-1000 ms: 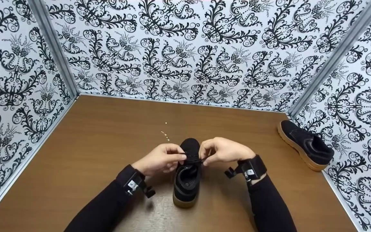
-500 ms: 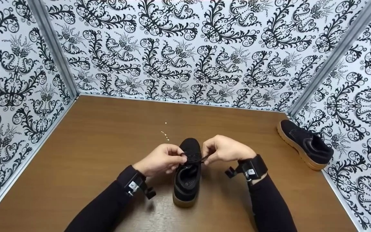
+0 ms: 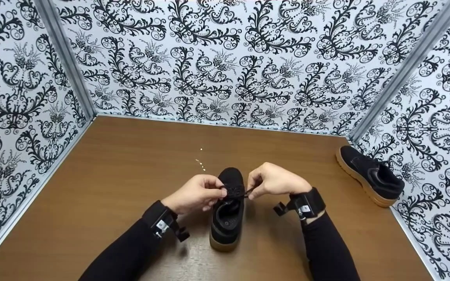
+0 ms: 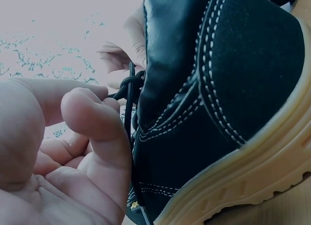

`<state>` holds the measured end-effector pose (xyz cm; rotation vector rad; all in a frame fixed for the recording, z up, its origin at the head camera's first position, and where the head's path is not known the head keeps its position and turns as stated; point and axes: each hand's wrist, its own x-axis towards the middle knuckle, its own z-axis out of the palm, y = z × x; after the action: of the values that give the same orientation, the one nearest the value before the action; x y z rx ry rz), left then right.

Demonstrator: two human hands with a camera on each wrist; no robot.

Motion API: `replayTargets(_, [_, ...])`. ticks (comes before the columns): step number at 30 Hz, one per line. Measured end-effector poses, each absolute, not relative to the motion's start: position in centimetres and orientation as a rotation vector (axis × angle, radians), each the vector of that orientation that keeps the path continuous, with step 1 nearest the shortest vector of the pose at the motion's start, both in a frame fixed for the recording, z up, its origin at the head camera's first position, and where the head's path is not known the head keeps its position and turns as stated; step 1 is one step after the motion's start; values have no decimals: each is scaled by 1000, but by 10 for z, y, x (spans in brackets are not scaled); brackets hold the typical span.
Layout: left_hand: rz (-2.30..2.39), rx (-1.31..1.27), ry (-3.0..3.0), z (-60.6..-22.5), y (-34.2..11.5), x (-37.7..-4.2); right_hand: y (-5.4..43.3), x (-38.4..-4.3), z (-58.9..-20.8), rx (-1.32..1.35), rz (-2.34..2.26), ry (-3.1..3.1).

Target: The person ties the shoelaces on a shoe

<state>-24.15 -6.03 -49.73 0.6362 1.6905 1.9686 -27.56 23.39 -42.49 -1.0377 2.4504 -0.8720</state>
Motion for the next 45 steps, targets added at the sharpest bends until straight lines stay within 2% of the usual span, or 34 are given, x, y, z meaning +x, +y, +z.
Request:
replayTargets(16, [1966, 634, 1684, -497, -60, -241, 233, -279, -429, -1107, -934, 2425])
replayTargets(34, [2004, 655, 1679, -496, -58, -239, 236, -276, -426, -1055, -704, 2541])
replayTargets(45, [1965, 604, 1778, -492, -55, -237, 239, -273, -420, -1090, -887, 2472])
